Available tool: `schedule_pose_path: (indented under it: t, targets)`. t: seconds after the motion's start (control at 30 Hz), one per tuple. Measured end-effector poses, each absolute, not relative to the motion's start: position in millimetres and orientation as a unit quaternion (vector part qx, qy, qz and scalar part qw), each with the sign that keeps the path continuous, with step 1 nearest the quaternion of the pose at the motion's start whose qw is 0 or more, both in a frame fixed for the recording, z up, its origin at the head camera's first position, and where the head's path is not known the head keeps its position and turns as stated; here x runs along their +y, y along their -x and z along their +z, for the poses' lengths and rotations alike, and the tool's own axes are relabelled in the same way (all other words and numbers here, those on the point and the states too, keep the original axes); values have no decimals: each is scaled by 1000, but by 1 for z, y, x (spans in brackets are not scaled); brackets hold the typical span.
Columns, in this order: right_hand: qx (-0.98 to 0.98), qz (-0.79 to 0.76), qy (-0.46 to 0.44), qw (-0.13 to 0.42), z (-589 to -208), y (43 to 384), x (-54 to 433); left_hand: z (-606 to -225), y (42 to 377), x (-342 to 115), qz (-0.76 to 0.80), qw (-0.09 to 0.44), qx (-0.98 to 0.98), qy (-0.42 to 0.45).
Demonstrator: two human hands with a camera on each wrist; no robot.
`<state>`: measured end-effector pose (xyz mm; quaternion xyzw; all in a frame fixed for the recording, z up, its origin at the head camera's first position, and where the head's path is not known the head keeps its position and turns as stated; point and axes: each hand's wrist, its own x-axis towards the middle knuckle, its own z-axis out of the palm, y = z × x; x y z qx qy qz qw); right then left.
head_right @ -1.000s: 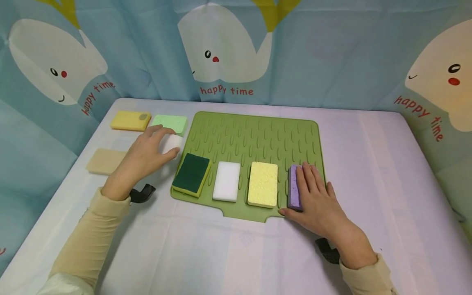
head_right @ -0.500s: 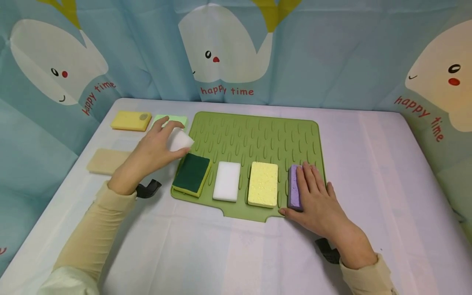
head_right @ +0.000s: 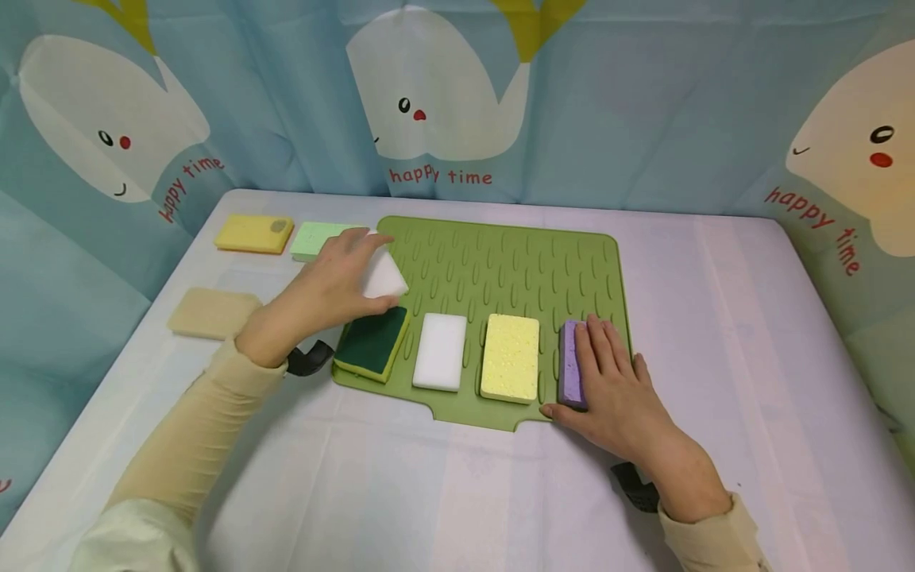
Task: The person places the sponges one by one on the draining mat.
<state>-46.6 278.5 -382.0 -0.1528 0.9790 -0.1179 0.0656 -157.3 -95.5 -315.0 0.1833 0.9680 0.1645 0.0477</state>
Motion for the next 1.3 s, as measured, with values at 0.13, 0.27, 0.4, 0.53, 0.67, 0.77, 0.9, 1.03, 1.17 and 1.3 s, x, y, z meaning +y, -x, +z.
schedule_pose_path:
  t: [0.13, 0.27, 0.4, 0.53, 0.67, 0.77, 0.9, 1.03, 1.17, 1.3]
  targets:
    - [979, -117, 153, 65, -382, 47, 278, -312, 159, -86, 148, 45, 967, -204]
    - [979, -116, 153, 62, -383, 47, 278, -310, 162, -75, 130, 36, 965, -227]
    - [979, -117, 154, 63, -383, 47, 278, -308, 165, -66, 111, 42, 963, -241]
    - [978, -120, 154, 66, -383, 48, 277, -306, 167, -57, 96, 50, 962, -252]
    - [978, -120, 155, 66, -383, 48, 277, -303, 169, -49, 86, 55, 959, -263]
    - [979, -117, 154, 66, -382, 47, 277, -301, 172, -42, 85, 52, 956, -276]
    - [979, -114, 152, 68, -381, 47, 277, -299, 174, -33, 85, 49, 953, -285]
    - [980, -113, 151, 69, -381, 47, 278, -297, 177, -25, 84, 55, 952, -288]
    - [980, -113, 151, 69, -382, 47, 278, -296, 180, -16, 77, 65, 952, -289]
    - [980, -112, 151, 70, -382, 47, 278, -295, 182, -7, 68, 73, 951, -292]
